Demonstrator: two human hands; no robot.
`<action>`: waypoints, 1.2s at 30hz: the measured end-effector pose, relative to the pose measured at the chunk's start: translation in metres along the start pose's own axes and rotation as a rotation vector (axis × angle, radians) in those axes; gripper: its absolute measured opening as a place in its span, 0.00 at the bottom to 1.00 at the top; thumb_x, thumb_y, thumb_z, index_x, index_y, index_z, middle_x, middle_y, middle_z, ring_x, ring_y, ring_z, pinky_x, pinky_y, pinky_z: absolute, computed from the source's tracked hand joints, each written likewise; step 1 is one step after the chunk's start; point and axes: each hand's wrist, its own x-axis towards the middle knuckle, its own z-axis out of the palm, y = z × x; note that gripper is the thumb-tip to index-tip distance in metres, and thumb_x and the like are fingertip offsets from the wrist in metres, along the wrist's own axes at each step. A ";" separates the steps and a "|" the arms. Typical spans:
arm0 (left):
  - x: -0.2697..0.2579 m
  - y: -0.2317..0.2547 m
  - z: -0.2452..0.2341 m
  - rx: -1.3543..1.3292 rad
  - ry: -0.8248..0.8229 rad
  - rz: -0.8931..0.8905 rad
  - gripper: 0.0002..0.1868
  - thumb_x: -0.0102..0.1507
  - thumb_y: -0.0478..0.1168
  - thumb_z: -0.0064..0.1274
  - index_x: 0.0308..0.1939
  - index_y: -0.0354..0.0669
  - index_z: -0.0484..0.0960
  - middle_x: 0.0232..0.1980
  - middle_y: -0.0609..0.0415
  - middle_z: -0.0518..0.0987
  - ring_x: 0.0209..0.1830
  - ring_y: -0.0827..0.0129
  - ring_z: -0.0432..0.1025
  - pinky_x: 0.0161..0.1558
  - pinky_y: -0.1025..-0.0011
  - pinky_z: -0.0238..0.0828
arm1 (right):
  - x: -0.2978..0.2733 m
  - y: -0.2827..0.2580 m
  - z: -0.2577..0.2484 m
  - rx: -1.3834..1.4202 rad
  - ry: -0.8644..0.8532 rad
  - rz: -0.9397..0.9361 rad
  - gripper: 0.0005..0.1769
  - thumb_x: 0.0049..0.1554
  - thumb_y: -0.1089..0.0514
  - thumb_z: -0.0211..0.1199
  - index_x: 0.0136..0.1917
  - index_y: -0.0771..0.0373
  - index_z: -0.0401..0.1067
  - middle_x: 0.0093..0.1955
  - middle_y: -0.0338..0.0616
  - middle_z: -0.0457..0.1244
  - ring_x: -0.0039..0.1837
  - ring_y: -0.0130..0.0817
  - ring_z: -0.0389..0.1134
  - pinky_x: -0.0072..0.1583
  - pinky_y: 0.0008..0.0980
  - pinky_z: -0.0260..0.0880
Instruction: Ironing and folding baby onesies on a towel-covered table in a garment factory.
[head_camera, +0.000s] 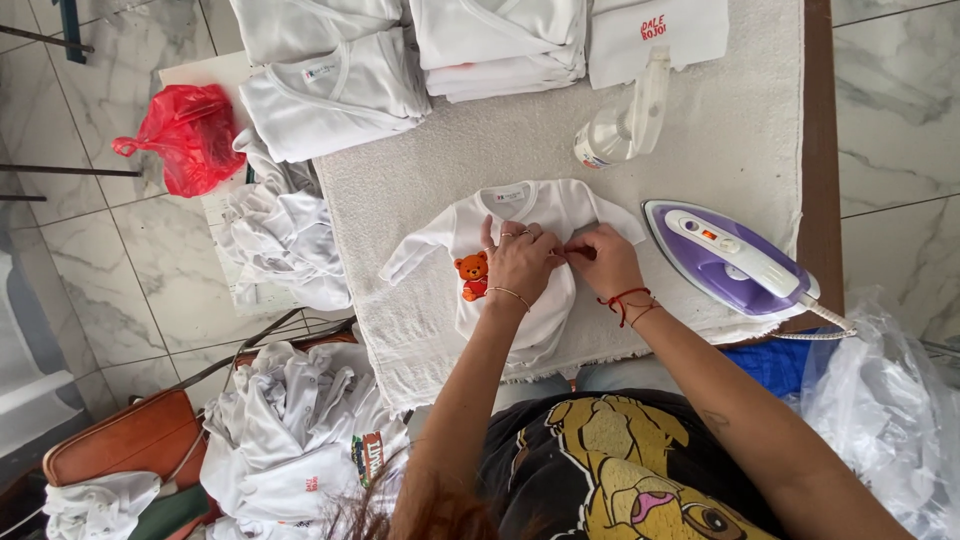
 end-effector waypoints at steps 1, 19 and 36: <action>0.000 0.001 0.007 0.000 -0.001 0.000 0.10 0.47 0.50 0.54 0.25 0.58 0.71 0.28 0.62 0.67 0.44 0.68 0.59 0.59 0.46 0.28 | -0.001 -0.002 -0.002 0.000 -0.001 0.001 0.07 0.48 0.58 0.59 0.42 0.58 0.71 0.39 0.48 0.58 0.46 0.43 0.62 0.46 0.36 0.64; 0.013 0.019 0.027 0.234 0.119 -0.092 0.09 0.45 0.49 0.53 0.20 0.53 0.71 0.25 0.59 0.69 0.40 0.66 0.61 0.61 0.48 0.30 | 0.003 -0.009 -0.010 -0.023 -0.029 0.034 0.08 0.46 0.59 0.61 0.42 0.56 0.73 0.40 0.47 0.64 0.46 0.44 0.65 0.46 0.35 0.67; 0.028 0.046 0.007 0.279 -0.106 -0.268 0.08 0.54 0.37 0.40 0.27 0.49 0.76 0.30 0.57 0.74 0.44 0.63 0.63 0.61 0.43 0.21 | 0.006 -0.007 -0.017 0.029 -0.096 0.116 0.11 0.45 0.62 0.60 0.44 0.56 0.69 0.40 0.40 0.65 0.45 0.37 0.66 0.46 0.33 0.66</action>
